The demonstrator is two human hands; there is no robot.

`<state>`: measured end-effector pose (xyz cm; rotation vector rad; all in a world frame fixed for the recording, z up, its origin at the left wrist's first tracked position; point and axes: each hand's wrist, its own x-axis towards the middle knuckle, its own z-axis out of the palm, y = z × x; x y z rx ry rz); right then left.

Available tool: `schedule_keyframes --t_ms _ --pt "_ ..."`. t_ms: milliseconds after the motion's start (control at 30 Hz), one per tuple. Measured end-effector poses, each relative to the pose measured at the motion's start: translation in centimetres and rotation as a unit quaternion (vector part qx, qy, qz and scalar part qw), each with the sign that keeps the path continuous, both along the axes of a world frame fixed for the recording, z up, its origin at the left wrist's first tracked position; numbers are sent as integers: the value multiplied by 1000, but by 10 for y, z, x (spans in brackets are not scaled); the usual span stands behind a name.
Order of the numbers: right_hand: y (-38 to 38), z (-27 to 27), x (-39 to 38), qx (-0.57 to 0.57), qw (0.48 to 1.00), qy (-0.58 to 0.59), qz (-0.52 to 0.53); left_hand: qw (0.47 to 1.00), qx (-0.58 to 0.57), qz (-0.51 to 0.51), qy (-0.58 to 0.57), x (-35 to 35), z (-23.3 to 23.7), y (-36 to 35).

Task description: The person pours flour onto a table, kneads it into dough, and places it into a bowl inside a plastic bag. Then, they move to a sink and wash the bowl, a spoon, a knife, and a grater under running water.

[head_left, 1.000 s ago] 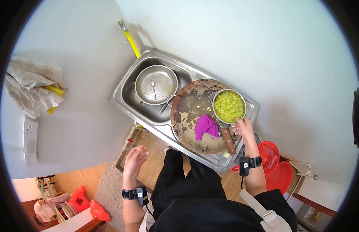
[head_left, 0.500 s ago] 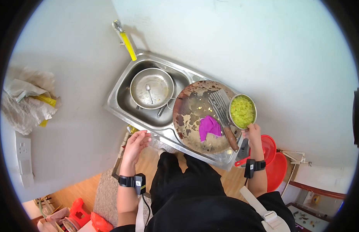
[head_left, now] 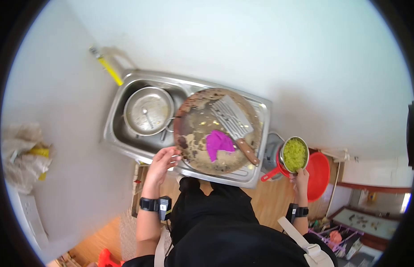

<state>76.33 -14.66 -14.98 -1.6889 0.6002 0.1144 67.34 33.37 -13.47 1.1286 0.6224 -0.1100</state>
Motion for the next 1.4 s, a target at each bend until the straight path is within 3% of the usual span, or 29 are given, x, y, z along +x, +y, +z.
schedule_keyframes --t_ms 300,533,800,900,1067,1167,1400 --pt "-46 -13 16 28 996 -21 -86 999 -8 7 36 7 0 -24" --pt "-2 -12 53 11 998 -50 47 984 44 -168 49 49 18 -65" --pt "94 4 80 71 970 1 233 992 64 -86 71 21 10 -63" --pt "129 11 93 70 950 -20 305 992 61 -50 97 2 10 -46" --pt "172 9 104 42 946 8 321 995 21 30 94 -23 1 -3" --pt "187 16 103 65 952 26 298 994 3 69 79 -30 -9 29" --pt "219 15 99 43 982 6 182 996 -38 19 75 2 -45 119"
